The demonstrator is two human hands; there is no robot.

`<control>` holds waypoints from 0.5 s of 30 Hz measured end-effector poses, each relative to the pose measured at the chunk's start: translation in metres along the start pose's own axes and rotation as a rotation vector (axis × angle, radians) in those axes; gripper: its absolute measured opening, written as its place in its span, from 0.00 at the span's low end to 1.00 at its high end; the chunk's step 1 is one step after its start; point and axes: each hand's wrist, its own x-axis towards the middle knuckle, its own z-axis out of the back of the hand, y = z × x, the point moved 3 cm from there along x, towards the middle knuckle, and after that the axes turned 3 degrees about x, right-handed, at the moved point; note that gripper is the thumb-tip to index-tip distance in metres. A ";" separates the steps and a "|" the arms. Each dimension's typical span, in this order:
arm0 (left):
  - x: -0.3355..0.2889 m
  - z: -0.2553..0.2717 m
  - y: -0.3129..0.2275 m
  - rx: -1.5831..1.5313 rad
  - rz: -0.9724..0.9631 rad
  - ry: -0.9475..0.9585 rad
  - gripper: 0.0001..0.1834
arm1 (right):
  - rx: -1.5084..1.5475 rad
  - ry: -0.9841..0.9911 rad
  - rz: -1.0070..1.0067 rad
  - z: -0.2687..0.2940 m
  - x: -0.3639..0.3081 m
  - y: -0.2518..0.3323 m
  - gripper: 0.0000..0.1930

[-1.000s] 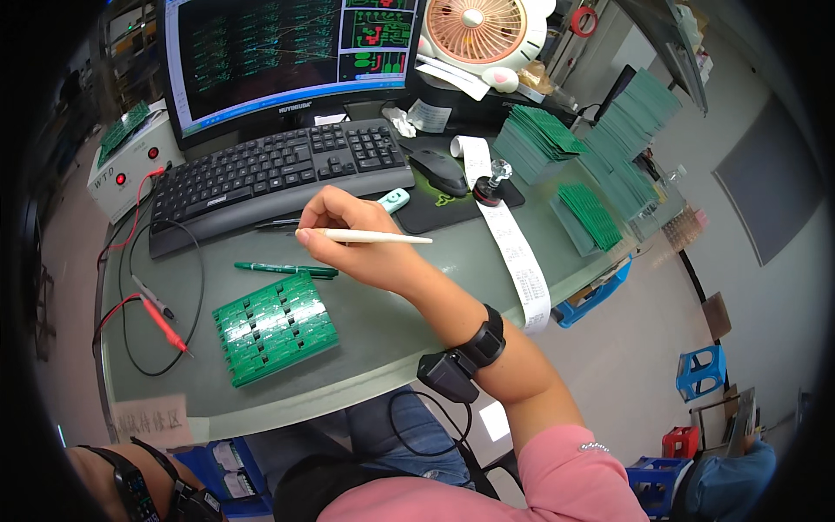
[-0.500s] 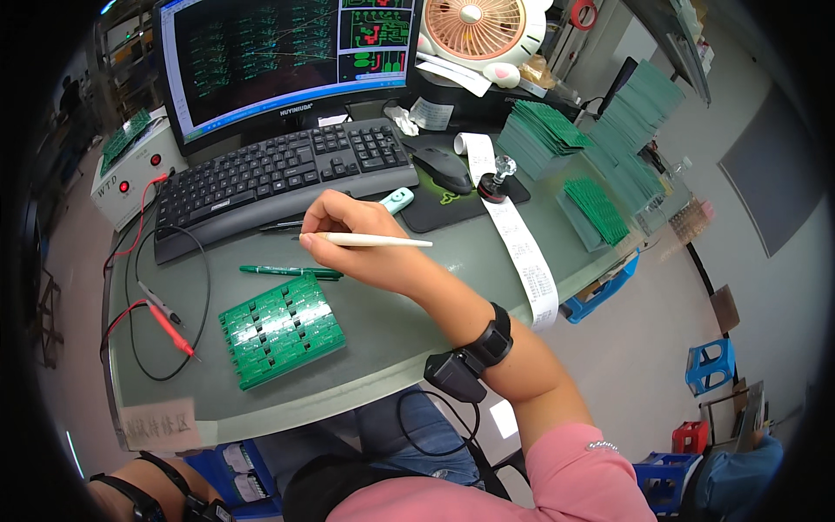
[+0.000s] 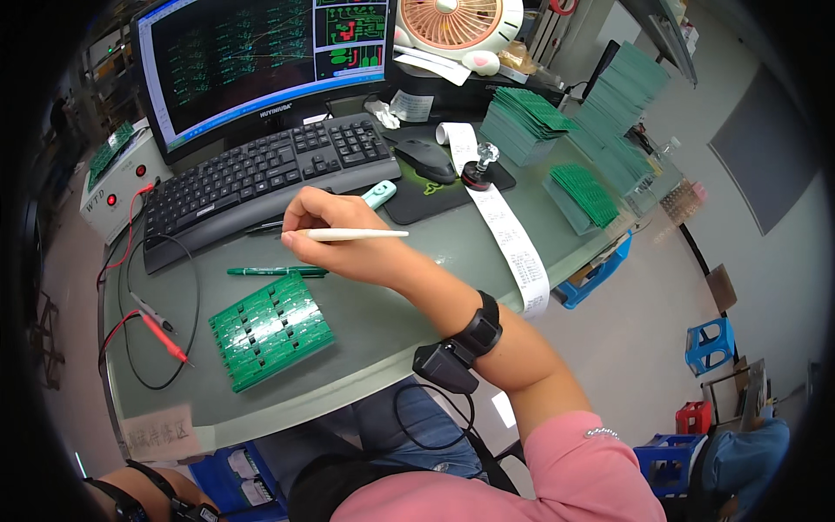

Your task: Testing and marking green printed circuit boards using a multimeter and a pen.

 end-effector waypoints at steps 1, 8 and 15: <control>-0.002 -0.001 0.000 -0.002 0.002 -0.006 0.14 | -0.031 0.008 0.022 -0.001 0.000 0.001 0.08; 0.000 0.001 0.001 -0.020 0.008 -0.004 0.14 | -0.008 -0.011 0.011 -0.001 0.002 -0.003 0.08; 0.002 -0.005 0.005 -0.053 0.008 -0.002 0.14 | -0.018 -0.042 0.032 0.005 0.000 -0.003 0.09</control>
